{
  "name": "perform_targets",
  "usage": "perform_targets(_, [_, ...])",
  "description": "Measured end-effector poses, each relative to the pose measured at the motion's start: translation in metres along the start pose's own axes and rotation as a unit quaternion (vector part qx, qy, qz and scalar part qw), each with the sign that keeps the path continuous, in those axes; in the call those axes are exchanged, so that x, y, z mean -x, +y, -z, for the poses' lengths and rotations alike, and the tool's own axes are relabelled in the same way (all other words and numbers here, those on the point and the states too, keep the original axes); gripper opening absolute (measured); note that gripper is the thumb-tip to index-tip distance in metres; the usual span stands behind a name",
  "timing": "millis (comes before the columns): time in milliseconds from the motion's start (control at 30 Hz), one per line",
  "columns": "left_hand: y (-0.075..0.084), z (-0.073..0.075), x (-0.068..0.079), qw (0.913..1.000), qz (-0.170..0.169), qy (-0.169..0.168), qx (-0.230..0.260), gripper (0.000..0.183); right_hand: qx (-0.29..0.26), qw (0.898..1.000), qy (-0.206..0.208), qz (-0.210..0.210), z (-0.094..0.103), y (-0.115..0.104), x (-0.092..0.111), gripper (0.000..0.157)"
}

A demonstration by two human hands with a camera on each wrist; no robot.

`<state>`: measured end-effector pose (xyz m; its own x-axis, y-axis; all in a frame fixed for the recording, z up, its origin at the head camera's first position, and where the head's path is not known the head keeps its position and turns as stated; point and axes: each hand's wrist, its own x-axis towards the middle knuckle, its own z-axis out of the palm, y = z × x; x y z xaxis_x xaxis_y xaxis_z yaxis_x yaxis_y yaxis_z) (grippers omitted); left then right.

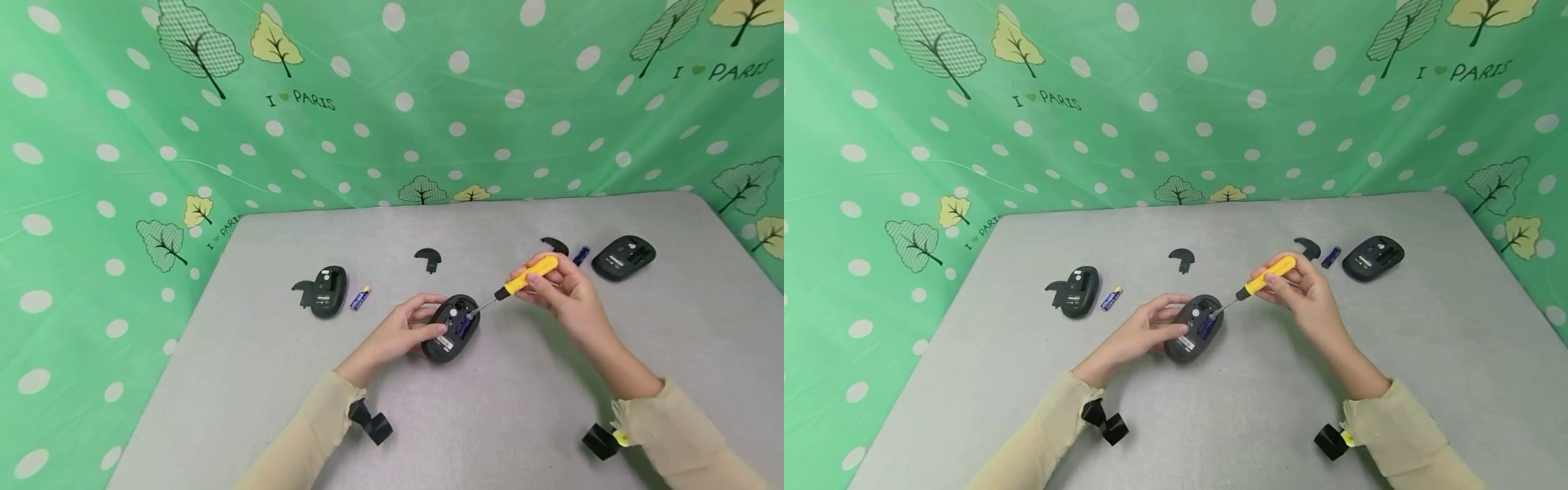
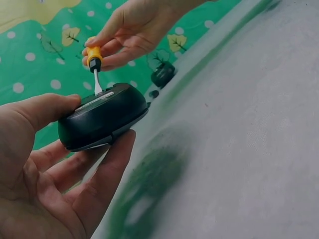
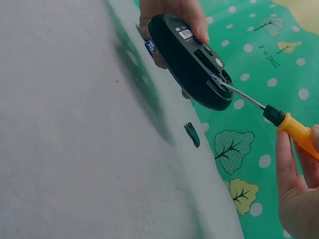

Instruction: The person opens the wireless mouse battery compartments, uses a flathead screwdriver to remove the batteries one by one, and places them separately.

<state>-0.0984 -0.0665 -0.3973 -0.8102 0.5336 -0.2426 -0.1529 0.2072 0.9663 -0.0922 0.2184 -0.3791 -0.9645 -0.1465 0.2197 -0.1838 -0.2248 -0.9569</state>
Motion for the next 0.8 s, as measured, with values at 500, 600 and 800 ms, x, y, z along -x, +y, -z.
perform_targets(500, [0.0002, 0.0002, -0.0002, 0.9999, -0.001, -0.011, -0.002, 0.052, -0.077, 0.996, 0.002, -0.037, 0.0029, -0.0006, 0.0032, 0.012])
perform_targets(600, [0.0003, -0.0002, -0.0006, 1.0, 0.001, -0.009, -0.004, 0.052, -0.079, 0.996, 0.004, -0.04, 0.0032, -0.0007, 0.0033, 0.011])
perform_targets(800, [-0.0004, -0.0004, -0.0013, 1.0, 0.004, -0.005, -0.005, 0.052, -0.077, 0.996, 0.006, -0.039, 0.004, -0.0023, 0.002, 0.012])
